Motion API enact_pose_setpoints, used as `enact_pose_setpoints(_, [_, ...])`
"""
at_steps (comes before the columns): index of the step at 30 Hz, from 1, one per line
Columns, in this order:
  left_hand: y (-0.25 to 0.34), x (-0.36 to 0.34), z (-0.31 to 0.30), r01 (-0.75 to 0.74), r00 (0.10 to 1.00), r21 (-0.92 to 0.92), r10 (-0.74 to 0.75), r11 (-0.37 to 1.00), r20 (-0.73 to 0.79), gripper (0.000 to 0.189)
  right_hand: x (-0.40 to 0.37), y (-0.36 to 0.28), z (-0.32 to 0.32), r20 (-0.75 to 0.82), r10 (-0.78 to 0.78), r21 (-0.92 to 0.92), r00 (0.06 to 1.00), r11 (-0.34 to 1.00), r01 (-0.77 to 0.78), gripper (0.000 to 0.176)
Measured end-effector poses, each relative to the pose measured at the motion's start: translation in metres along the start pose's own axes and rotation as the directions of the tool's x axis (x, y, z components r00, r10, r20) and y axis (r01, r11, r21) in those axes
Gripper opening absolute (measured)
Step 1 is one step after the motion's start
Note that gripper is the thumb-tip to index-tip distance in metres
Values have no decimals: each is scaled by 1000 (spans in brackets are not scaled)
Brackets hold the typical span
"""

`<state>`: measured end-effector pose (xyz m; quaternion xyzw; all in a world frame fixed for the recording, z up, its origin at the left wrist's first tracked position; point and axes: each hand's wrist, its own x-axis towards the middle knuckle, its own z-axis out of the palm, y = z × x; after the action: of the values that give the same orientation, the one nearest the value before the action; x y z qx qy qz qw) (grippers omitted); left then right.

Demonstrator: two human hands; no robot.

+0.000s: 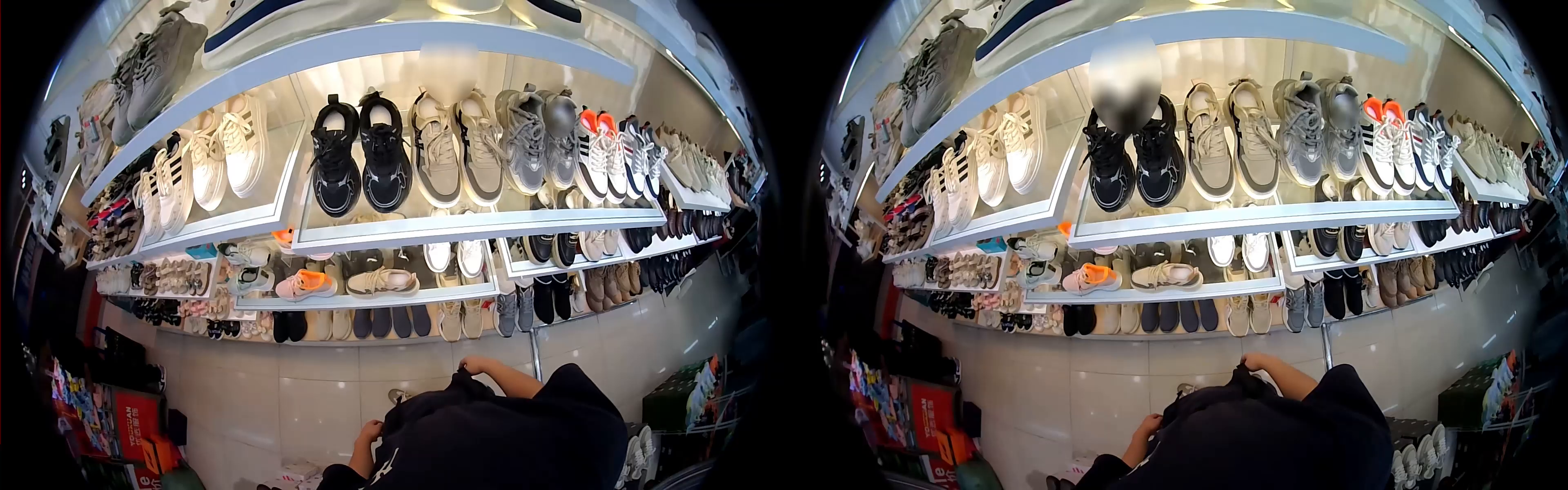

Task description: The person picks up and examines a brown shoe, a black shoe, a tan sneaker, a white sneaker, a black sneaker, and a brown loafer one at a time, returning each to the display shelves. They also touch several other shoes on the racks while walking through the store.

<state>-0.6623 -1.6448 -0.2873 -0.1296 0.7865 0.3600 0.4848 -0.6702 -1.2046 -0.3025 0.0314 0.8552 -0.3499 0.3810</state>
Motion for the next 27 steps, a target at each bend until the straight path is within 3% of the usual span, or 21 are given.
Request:
enact_pose_setpoints(2, [-6,5,25,8,1000,85,-9,996,4,36,-9,3,-19,-82,-3,21,997,1000,5,40])
enact_pose_setpoints(4, [-41,27,52,-296,949,173,310,939,-61,37,-21,5,-27,-192,49,38,980,998,-42,37])
enact_pose_setpoints(7, [-31,10,68,-255,959,161,271,953,-84,36,-37,21,-29,-107,48,27,993,999,-45,34])
enact_pose_setpoints(8, [-25,2,72,-250,959,158,267,955,-94,36,-44,24,-29,22,155,167,988,973,-157,33])
enact_pose_setpoints(10, [-6,-17,75,-8,999,-20,9,1000,35,36,-49,35,-16,-18,79,120,997,990,-77,33])
enact_pose_setpoints(14, [-1,-18,99,-36,999,-156,32,987,-30,35,-58,43,-10,-32,-47,10,998,999,47,34])
enact_pose_setpoints(18, [-11,-32,134,-90,996,-277,81,957,-46,33,-57,68,1,24,-33,-26,999,999,34,34])
enact_pose_setpoints(20, [-6,-36,145,1,999,-148,6,989,52,33,-68,80,-1,6,-3,-56,1000,998,3,33])
enact_pose_setpoints(21, [-8,-39,152,-52,996,-81,58,995,66,36,-74,86,-3,-5,18,-97,1000,995,-18,32])
enact_pose_setpoints(23, [-65,19,167,-240,969,225,218,944,118,38,-91,99,-5,-58,14,-43,998,999,-16,32])
enact_pose_setpoints(25, [-56,28,162,-260,958,234,220,937,182,39,-108,118,-5,-108,1,8,994,1000,0,31])
enact_pose_setpoints(27, [-35,24,151,-271,947,240,214,932,239,40,-129,143,1,-216,92,119,972,991,-67,30])
